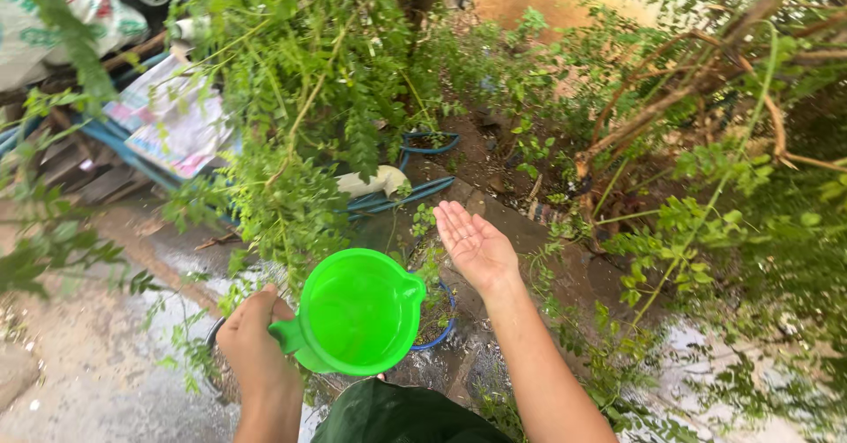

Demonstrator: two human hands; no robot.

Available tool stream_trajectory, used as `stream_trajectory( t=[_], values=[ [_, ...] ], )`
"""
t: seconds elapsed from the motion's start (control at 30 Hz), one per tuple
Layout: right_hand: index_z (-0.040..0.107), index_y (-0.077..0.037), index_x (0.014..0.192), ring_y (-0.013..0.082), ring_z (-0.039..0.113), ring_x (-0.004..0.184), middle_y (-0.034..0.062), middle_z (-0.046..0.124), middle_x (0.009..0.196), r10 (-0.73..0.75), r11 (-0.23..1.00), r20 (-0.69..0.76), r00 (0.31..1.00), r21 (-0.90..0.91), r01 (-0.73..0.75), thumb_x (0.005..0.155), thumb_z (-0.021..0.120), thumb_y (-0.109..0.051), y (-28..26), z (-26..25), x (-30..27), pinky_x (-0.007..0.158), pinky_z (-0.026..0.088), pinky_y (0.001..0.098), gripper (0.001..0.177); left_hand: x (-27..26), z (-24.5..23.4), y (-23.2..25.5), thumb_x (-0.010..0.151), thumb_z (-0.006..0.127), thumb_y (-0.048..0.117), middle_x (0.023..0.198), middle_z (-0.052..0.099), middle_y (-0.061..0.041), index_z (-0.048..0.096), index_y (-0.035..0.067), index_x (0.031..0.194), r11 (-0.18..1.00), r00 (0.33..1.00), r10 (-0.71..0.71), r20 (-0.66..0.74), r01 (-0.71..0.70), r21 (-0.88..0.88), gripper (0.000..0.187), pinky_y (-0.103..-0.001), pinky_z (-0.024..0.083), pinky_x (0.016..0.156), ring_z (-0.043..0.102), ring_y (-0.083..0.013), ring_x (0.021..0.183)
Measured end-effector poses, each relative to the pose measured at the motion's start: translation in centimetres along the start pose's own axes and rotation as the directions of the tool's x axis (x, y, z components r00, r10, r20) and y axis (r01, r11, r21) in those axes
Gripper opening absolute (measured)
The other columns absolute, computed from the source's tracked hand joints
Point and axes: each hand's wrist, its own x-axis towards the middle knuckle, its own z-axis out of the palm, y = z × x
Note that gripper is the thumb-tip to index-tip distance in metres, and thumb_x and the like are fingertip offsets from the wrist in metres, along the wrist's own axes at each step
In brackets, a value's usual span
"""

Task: The person scoops water from a green barrel into a green pitcher and pours it onto various potted and ground-planted bushes and trees in an outdoor courtyard area.

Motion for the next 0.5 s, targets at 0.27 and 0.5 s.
stream_trajectory(
  t=[0.27,0.5],
  values=[
    [0.054,0.011,0.137,0.0395,0.050,0.139,0.0249,0.055,0.147,0.135,0.988,0.003,0.991,-0.071,-0.135,0.104,0.038,-0.013,2.4,-0.9,0.7,0.116,0.041,0.0511,0.043,-1.1,-4.0,0.3,0.092,0.066,0.017,0.068,0.059,-0.003,0.064,0.006,0.071,0.992,0.983,0.106,-0.150,-0.114,-0.046,0.024,-0.030,0.035,0.053,0.049,-0.0123,0.059],
    [0.059,0.007,0.128,0.0355,0.056,0.134,0.0196,0.062,0.137,0.315,0.921,-0.062,0.947,-0.220,-0.321,0.106,0.040,-0.013,7.6,-2.9,1.7,0.114,0.045,0.0489,0.035,-4.9,-7.3,1.0,0.090,0.065,0.016,0.069,0.058,-0.003,0.062,0.004,0.069,0.980,0.943,0.158,-0.292,-0.186,-0.070,0.024,-0.032,0.035,0.063,0.050,-0.0137,0.068]
  ],
)
